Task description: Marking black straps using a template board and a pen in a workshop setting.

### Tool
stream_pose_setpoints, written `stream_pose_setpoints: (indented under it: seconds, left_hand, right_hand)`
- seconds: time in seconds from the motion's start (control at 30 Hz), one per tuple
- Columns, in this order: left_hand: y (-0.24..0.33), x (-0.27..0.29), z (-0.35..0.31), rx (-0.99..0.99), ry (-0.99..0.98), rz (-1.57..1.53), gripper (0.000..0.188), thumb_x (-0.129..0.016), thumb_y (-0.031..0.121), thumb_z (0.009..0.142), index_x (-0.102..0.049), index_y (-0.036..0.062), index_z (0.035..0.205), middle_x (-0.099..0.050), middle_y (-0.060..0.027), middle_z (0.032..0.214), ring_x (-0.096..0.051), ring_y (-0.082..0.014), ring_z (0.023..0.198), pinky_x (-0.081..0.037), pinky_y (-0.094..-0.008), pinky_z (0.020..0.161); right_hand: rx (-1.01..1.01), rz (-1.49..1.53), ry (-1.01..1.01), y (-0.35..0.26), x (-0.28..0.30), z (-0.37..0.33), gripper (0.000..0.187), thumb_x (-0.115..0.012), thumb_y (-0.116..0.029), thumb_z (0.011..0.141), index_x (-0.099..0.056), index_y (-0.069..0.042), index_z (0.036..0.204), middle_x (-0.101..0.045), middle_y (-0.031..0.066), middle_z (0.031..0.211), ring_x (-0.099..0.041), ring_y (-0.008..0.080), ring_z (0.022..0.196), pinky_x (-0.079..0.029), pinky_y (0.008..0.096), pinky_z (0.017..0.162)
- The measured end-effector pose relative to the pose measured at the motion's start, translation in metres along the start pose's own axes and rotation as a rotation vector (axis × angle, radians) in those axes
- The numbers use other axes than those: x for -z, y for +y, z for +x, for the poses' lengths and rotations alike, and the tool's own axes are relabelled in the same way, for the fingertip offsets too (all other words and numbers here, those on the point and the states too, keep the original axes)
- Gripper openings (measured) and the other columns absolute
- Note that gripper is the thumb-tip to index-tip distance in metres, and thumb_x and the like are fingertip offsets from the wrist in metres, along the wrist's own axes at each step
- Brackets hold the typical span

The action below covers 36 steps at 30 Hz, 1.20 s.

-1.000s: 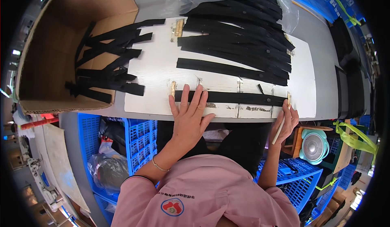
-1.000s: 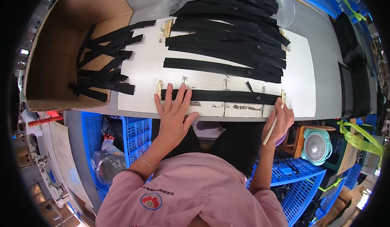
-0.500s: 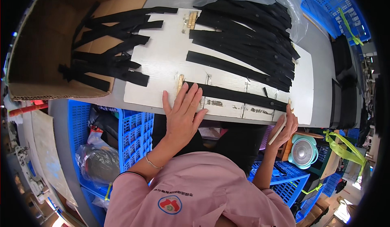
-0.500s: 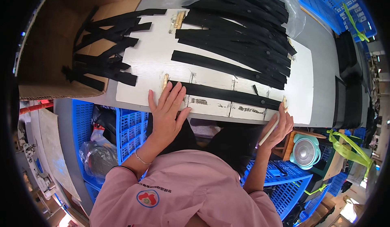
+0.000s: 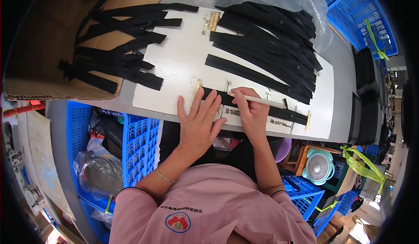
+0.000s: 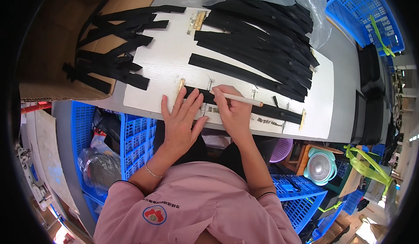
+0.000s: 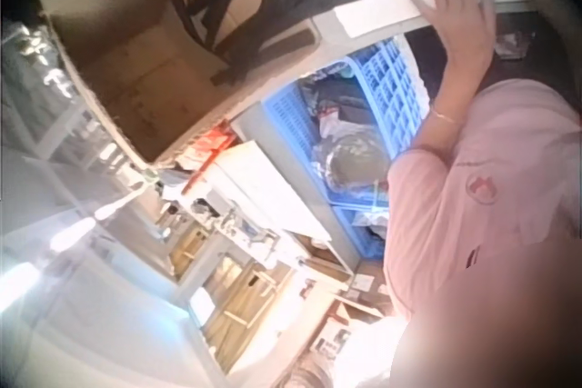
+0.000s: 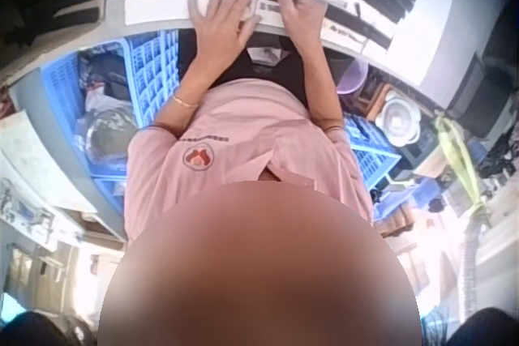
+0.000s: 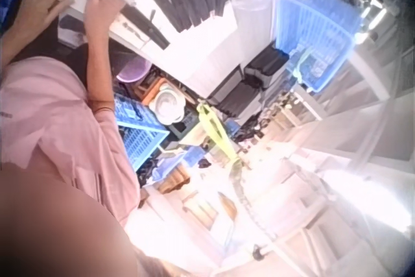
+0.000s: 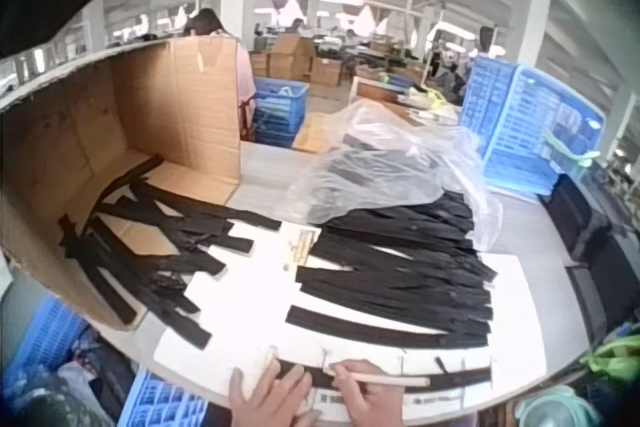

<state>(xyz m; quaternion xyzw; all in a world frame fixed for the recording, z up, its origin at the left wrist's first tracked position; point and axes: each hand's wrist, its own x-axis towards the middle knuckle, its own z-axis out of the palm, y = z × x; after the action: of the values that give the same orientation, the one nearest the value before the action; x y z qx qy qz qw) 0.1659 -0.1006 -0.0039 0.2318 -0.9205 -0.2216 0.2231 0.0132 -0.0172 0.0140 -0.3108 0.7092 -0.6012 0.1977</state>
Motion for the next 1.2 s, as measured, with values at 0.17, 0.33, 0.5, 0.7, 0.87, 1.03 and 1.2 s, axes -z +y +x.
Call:
stream_pose_setpoints:
  seconds: [0.17, 0.33, 0.5, 0.7, 0.87, 1.03, 1.2]
  left_hand:
    - [-0.002, -0.003, -0.002, -0.001, -0.004, -0.013, 0.058, -0.072, 0.028, 0.094, -0.056, 0.0077, 0.145, -0.052, -0.0078, 0.154, -0.039, -0.0322, 0.149, -0.009, -0.0651, 0.121]
    - [-0.002, -0.002, -0.001, 0.0, 0.006, -0.015, 0.057, -0.073, 0.027, 0.093, -0.057, 0.0067, 0.144, -0.052, -0.0082, 0.154, -0.04, -0.0323, 0.149, -0.009, -0.0651, 0.12]
    - [-0.002, -0.001, -0.001, -0.006, 0.007, -0.009, 0.057, -0.073, 0.027, 0.093, -0.058, 0.0063, 0.143, -0.052, -0.0084, 0.154, -0.04, -0.0323, 0.149, -0.01, -0.0647, 0.121]
    - [-0.001, 0.0, 0.0, 0.001, 0.008, -0.007, 0.056, -0.073, 0.026, 0.092, -0.059, 0.0059, 0.143, -0.053, -0.0084, 0.153, -0.04, -0.0321, 0.149, -0.01, -0.0644, 0.121]
    - [0.001, 0.0, 0.001, 0.002, -0.002, 0.001, 0.056, -0.073, 0.026, 0.093, -0.058, 0.0065, 0.143, -0.053, -0.0085, 0.153, -0.04, -0.0318, 0.149, -0.009, -0.0638, 0.121]
    - [0.002, -0.001, 0.001, 0.005, -0.02, 0.013, 0.055, -0.072, 0.025, 0.093, -0.058, 0.0077, 0.144, -0.054, -0.0087, 0.152, -0.039, -0.0318, 0.15, -0.008, -0.0629, 0.122]
    - [0.0, -0.003, 0.001, 0.008, -0.001, 0.052, 0.054, -0.074, 0.026, 0.092, -0.061, 0.0067, 0.141, -0.056, -0.0069, 0.15, -0.041, -0.0314, 0.148, -0.011, -0.0663, 0.12]
  right_hand:
    - [0.044, -0.119, -0.04, 0.005, -0.002, 0.0, 0.018, -0.064, -0.012, 0.103, -0.071, 0.004, 0.106, -0.071, 0.0093, 0.091, -0.066, 0.0129, 0.076, -0.051, 0.026, 0.067]
    - [0.069, -0.175, -0.045, 0.004, -0.005, 0.001, 0.018, -0.064, -0.013, 0.103, -0.071, 0.004, 0.105, -0.07, 0.01, 0.09, -0.067, 0.0147, 0.076, -0.051, 0.0271, 0.067]
    - [0.116, -0.23, -0.015, 0.005, -0.005, 0.0, 0.017, -0.064, -0.012, 0.103, -0.071, 0.004, 0.105, -0.07, 0.0108, 0.091, -0.067, 0.0146, 0.075, -0.051, 0.0278, 0.066]
    - [0.037, -0.154, -0.11, 0.002, 0.001, -0.002, 0.015, -0.065, -0.009, 0.1, -0.073, 0.004, 0.095, -0.072, 0.0094, 0.081, -0.066, 0.0135, 0.067, -0.051, 0.0276, 0.063]
    - [0.119, -0.177, -0.106, 0.009, 0.0, -0.003, 0.013, -0.068, -0.008, 0.097, -0.073, 0.004, 0.092, -0.071, 0.0095, 0.076, -0.064, 0.0137, 0.063, -0.048, 0.0281, 0.059]
    - [0.126, -0.183, -0.157, 0.003, 0.006, -0.002, 0.014, -0.066, -0.008, 0.098, -0.073, 0.004, 0.092, -0.071, 0.0079, 0.077, -0.063, 0.0114, 0.065, -0.048, 0.0267, 0.059]
    - [0.116, -0.111, 0.039, -0.001, 0.032, -0.011, 0.014, -0.066, -0.006, 0.097, -0.073, 0.003, 0.089, -0.069, 0.0055, 0.074, -0.059, 0.0092, 0.063, -0.045, 0.0259, 0.057]
